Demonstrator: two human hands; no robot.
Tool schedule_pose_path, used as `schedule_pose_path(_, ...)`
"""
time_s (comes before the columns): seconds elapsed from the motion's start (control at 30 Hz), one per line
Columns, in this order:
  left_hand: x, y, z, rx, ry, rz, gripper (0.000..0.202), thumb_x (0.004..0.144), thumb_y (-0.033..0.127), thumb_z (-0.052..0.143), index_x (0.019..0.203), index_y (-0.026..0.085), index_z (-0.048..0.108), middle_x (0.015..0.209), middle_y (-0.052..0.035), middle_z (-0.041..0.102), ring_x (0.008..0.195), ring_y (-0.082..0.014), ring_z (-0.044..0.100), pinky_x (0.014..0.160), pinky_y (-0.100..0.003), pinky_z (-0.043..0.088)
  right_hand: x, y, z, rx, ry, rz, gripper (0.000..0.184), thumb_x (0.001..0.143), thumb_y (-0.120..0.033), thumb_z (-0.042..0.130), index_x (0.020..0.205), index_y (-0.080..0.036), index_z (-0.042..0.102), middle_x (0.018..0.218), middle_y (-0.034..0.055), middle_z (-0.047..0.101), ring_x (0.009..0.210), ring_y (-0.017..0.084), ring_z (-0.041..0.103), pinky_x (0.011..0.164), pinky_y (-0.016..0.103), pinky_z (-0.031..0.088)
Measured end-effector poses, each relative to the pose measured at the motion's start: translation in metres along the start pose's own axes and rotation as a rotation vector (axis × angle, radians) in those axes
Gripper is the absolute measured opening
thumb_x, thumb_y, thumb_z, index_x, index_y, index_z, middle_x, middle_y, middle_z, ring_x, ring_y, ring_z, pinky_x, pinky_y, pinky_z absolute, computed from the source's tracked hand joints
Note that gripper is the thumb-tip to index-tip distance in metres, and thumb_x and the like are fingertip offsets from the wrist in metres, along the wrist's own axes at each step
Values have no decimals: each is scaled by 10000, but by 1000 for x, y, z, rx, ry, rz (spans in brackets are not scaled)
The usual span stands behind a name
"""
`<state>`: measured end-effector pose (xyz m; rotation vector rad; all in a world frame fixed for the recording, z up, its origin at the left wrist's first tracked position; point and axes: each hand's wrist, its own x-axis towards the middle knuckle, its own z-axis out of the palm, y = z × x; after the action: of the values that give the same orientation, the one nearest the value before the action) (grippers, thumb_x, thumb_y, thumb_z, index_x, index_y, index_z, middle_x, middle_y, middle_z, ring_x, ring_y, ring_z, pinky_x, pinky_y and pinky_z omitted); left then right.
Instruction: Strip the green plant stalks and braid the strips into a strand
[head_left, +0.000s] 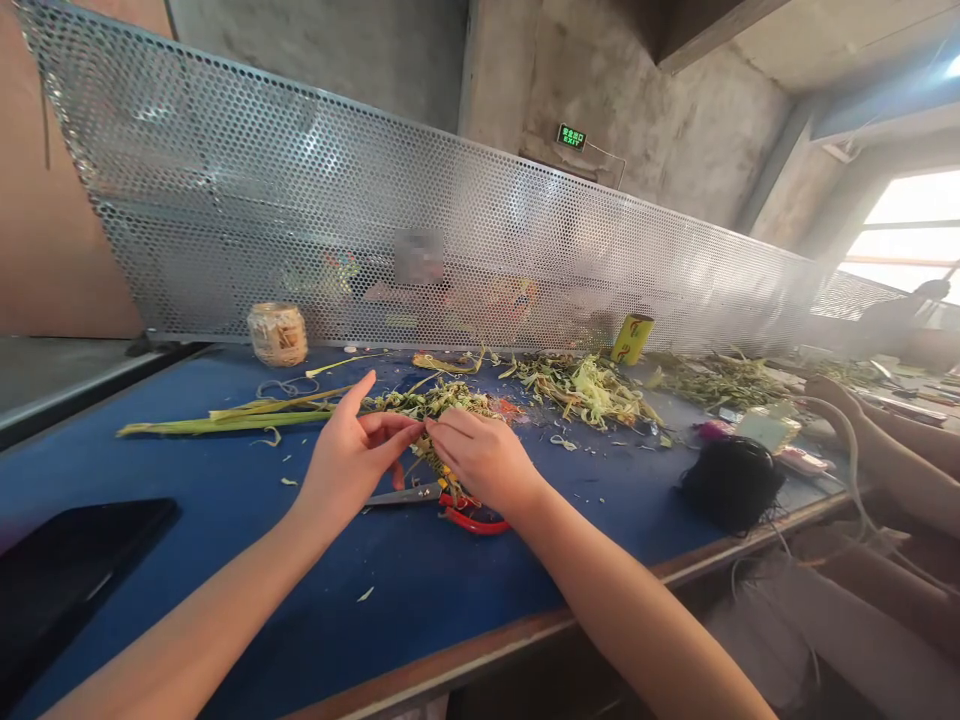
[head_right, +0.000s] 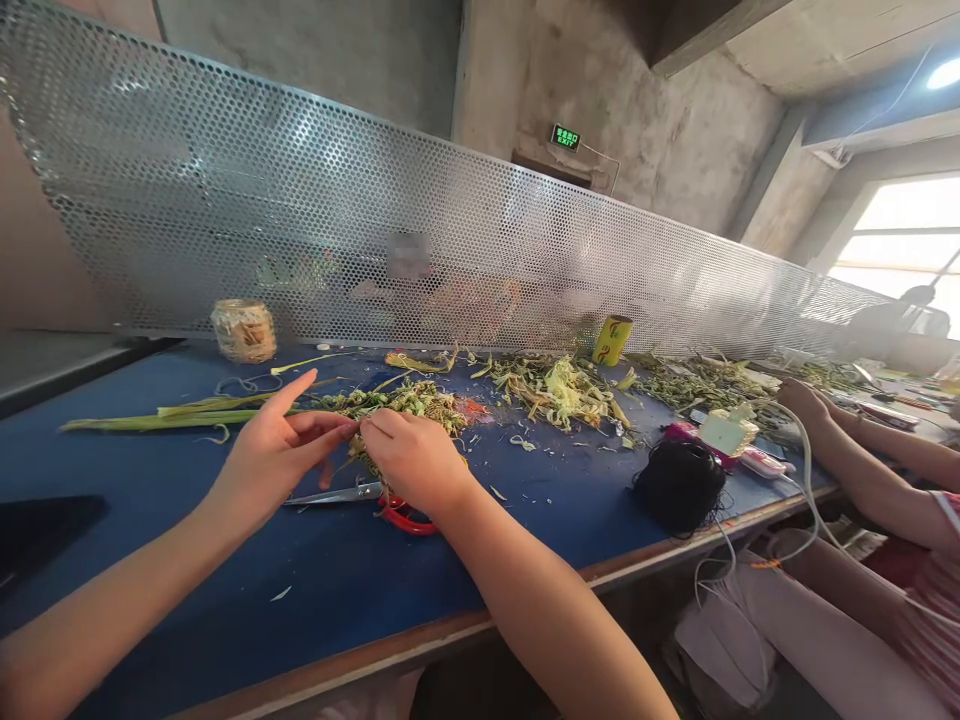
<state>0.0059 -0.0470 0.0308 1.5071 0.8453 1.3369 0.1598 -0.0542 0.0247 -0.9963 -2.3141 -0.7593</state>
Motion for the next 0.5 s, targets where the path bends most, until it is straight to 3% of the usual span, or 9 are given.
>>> schedule_pose_path(0.3, 2, -1, 2, -75, 22, -74, 761, 618, 198, 691, 1263, 115, 296, 769, -33, 610, 387, -80, 490, 317, -215, 408, 0, 0, -3, 55, 59, 19, 237, 862, -143, 375, 809, -142, 606, 782, 63, 588, 719, 122, 562, 649, 219, 442)
schedule_pose_path(0.5, 4, -2, 1, -71, 20, -75, 698, 638, 236, 668, 1232, 106, 325, 761, -10, 564, 398, -72, 480, 349, -224, 410, -1, -1, -3, 55, 135, 86, 234, 848, -198, 394, 819, -190, 626, 769, 18, 622, 670, 97, 572, 589, 204, 414)
